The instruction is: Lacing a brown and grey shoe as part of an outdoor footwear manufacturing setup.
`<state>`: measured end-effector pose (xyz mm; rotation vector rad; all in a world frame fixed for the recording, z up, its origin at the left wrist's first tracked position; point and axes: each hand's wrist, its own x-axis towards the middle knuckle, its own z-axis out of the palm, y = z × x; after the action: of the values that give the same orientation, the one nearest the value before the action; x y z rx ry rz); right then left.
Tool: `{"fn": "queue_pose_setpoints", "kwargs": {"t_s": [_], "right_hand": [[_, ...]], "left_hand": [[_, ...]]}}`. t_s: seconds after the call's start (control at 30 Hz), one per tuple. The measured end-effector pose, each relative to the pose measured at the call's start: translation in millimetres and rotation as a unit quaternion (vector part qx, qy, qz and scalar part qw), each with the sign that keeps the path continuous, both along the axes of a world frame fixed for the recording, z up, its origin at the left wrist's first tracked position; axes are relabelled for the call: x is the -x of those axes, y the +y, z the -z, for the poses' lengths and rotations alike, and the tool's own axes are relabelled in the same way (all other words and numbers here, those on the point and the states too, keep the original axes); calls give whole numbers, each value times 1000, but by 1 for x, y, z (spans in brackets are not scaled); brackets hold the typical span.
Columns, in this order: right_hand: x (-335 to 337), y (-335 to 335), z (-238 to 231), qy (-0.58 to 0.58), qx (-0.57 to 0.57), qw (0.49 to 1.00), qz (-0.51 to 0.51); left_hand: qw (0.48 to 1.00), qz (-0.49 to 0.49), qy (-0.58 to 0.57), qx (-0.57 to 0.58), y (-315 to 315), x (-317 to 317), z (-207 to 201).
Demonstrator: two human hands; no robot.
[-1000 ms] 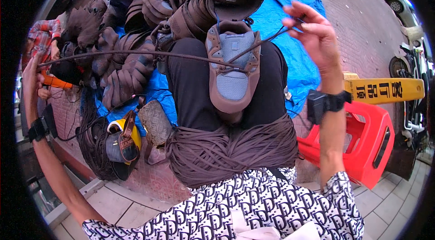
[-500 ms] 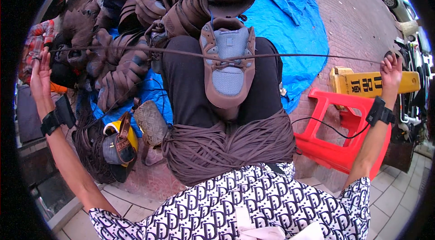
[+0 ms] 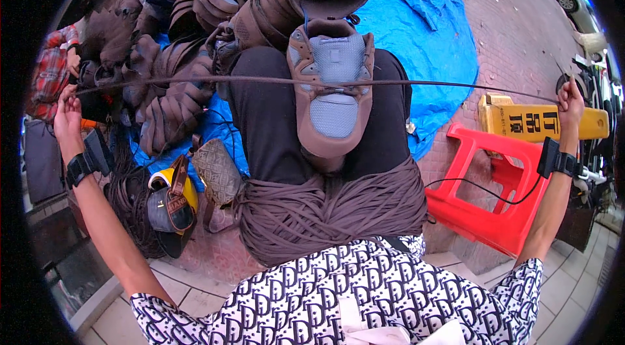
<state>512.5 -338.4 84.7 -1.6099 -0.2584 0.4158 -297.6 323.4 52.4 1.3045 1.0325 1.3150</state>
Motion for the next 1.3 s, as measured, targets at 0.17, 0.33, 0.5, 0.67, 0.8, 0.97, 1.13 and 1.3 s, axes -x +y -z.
{"fn": "queue_pose_setpoints", "kwargs": {"t_s": [0.17, 0.33, 0.5, 0.67, 0.8, 0.97, 1.13, 1.3], "right_hand": [[-10, -23, 10, -35, 91, 993, 73], [-21, -43, 38, -4, 115, 992, 53], [-6, -60, 38, 23, 208, 971, 113], [-42, -96, 57, 120, 23, 992, 28], [-70, -123, 20, 62, -2, 998, 31], [28, 15, 41, -166, 158, 973, -26], [218, 163, 64, -276, 139, 876, -370], [307, 215, 65, -300, 108, 839, -441]], "left_hand": [[999, 18, -5, 43, -12, -13, 43], [997, 18, 7, 74, -12, 37, 51], [991, 31, -4, 126, -12, 22, 116], [992, 38, -48, 112, 24, 107, 35], [972, 96, -159, 145, 13, 35, 47], [980, 129, 153, -8, -114, -170, 10], [906, 262, 303, -133, -264, -284, 34], [863, 314, 312, -245, -306, -313, 62]]}}
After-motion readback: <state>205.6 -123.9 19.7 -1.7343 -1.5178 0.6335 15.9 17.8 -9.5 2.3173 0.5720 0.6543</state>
